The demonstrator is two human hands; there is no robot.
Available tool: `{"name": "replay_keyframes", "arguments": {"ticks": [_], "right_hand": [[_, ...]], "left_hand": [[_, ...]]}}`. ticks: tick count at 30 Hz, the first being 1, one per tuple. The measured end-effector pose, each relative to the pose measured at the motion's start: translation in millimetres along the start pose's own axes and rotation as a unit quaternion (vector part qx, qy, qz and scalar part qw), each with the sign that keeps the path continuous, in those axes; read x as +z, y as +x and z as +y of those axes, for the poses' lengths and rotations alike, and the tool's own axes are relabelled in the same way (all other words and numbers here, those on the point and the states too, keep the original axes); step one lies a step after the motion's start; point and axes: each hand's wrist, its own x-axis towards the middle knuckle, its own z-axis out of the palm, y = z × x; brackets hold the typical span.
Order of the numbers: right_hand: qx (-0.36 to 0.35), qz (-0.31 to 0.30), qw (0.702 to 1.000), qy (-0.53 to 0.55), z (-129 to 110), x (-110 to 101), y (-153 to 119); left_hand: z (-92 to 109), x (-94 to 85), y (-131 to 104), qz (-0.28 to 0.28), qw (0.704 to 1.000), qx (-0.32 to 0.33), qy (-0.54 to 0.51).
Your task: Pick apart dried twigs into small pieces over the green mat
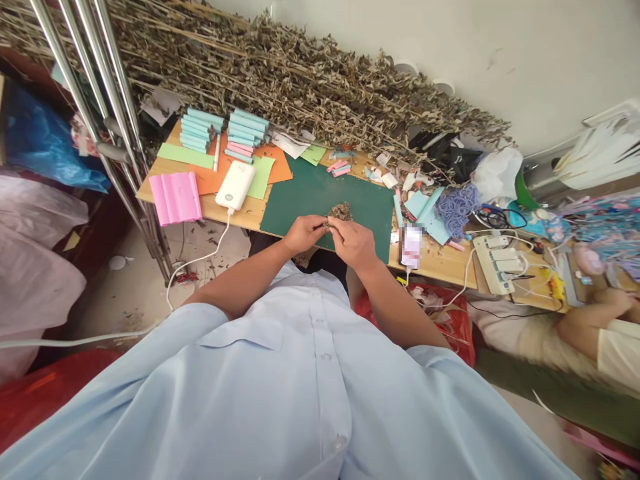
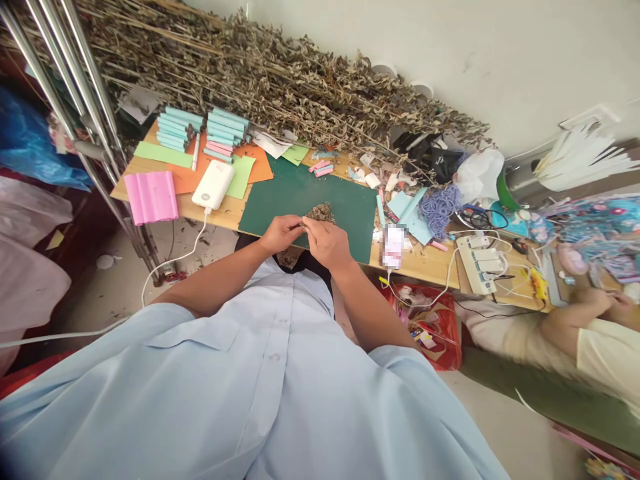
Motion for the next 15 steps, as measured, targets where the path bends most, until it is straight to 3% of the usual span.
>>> {"name": "replay_keyframes", "arguments": {"ticks": [5, 15], "right_hand": [[0.018, 0.036, 0.999, 0.030, 4.5, -0.1, -3.3], [0.031, -0.049, 0.996, 0.065, 1.6, -4.0, -0.1]], "left_hand": [[1.3, -0.1, 0.2, -0.003, 1.000, -0.008, 0.016], [5.3, -1.3, 0.3, -0.013, 1.000, -0.016, 0.011]]}}
